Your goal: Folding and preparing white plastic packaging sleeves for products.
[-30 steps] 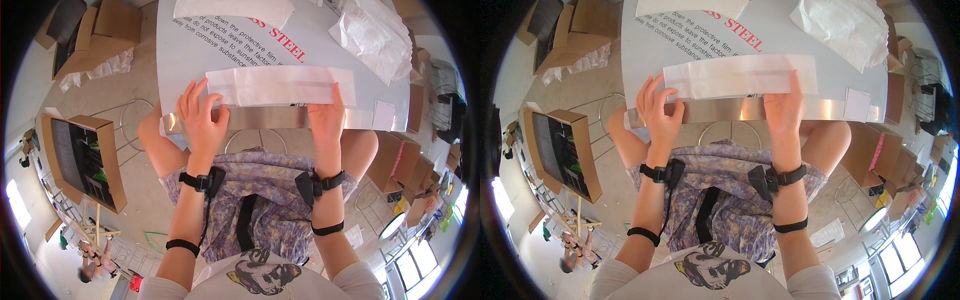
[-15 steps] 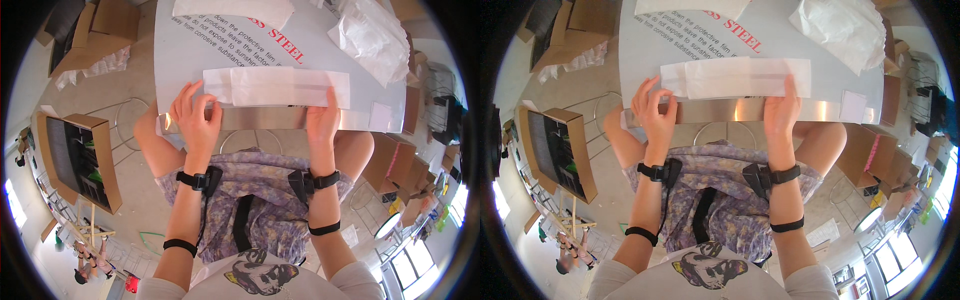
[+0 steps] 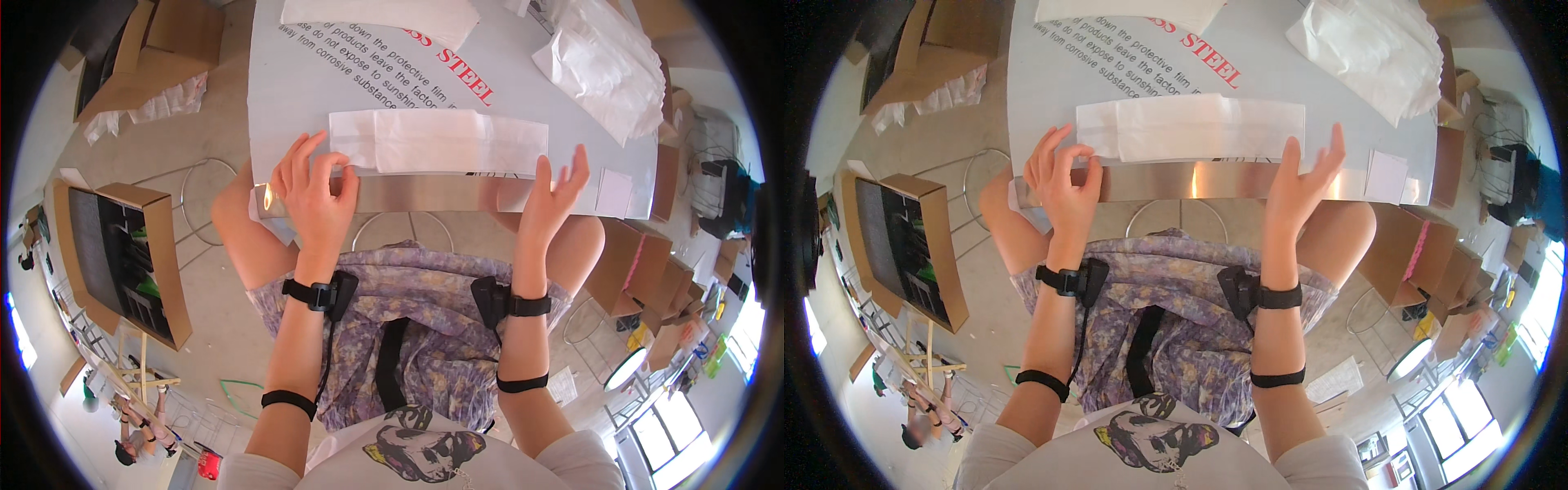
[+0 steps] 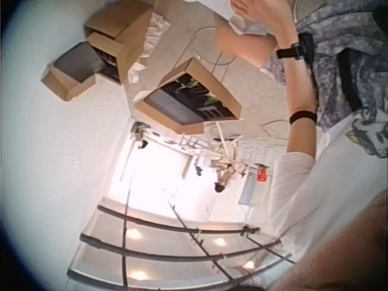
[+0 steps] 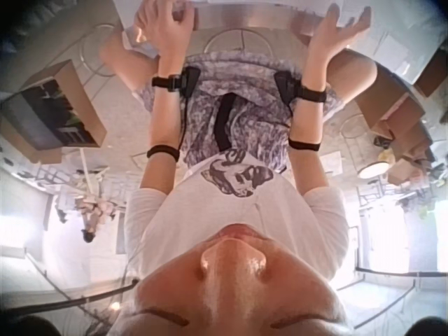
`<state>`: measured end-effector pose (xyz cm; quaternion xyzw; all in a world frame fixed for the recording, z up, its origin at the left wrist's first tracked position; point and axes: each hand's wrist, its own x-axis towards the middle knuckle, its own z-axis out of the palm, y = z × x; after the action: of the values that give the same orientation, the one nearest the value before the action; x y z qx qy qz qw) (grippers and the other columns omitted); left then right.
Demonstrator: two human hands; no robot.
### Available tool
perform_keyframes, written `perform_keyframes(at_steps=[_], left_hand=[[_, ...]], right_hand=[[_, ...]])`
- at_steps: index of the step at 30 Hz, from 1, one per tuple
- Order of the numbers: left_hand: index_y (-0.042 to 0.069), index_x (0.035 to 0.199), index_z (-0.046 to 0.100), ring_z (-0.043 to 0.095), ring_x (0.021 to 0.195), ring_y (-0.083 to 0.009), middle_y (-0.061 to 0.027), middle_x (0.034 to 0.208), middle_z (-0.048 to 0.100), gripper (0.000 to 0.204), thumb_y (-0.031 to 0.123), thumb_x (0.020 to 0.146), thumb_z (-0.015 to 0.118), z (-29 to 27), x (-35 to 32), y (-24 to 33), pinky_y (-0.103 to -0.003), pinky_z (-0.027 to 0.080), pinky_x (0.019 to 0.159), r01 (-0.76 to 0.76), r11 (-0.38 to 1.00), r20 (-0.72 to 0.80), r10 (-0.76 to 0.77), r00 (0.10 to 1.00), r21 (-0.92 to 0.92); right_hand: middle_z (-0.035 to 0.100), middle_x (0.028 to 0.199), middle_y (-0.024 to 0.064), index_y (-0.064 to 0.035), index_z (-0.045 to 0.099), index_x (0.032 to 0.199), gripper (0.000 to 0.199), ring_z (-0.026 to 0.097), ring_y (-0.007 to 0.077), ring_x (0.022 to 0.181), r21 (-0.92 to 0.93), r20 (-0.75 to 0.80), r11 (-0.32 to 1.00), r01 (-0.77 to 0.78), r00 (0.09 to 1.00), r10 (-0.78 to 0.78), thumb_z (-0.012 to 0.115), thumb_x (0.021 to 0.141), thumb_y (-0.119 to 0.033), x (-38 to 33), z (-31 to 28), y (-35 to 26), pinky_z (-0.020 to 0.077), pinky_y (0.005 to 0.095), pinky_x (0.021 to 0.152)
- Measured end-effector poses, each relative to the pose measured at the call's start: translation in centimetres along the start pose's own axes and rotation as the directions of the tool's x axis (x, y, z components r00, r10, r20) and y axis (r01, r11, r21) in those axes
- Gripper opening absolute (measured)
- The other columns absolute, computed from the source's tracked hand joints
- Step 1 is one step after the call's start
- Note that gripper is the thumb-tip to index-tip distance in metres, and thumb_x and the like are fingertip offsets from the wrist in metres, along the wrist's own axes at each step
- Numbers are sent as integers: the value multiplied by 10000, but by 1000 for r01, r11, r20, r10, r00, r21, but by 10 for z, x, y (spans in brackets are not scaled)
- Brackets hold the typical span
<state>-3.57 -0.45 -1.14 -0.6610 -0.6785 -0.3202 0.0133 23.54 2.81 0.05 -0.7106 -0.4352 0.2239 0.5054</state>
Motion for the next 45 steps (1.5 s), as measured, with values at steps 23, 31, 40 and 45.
perform_keyframes(at_steps=[23, 31, 40, 45], left_hand=[[35, 1164, 536, 517, 1200, -316, -129, 1341, 559, 359, 28, 827, 661, -19, 3, -4, -450, 389, 1032, 464, 843, 67, -464, 883, -272], [49, 1489, 333, 387, 1397, -321, -104, 1492, 448, 1069, 184, 590, 896, -25, 41, 16, -516, 261, 1171, -70, 986, 414, 128, 901, -152], [109, 1532, 282, 447, 1335, -268, -78, 1417, 517, 1145, 211, 576, 904, -6, 65, 8, -516, 222, 1197, -155, 957, 563, 271, 781, -246], [117, 1539, 276, 492, 1262, -263, -67, 1306, 584, 1138, 195, 587, 895, -5, 65, 7, -518, 235, 1188, -159, 950, 537, 284, 794, -267]], right_hand=[[450, 1475, 188, 7, 468, 1392, 472, 329, 337, 1440, -425, 477, 620, 660, 745, -466, 533, 996, -240, -22, 143, -25, 247, 512, 1181], [484, 1452, 167, -41, 456, 1404, 619, 368, 311, 1420, -122, 612, 745, 656, 640, -464, 705, 889, -279, 13, 79, -34, 259, 498, 1187], [426, 1504, 144, -78, 271, 1532, 1155, 308, 291, 1451, -160, 863, 668, 727, 431, -263, 886, 595, -353, 42, 22, -34, 201, 476, 1233], [489, 1446, 118, -110, 272, 1538, 1111, 381, 297, 1401, -122, 857, 690, 714, 426, -290, 878, 619, -260, 45, 24, -33, 223, 487, 1222]])
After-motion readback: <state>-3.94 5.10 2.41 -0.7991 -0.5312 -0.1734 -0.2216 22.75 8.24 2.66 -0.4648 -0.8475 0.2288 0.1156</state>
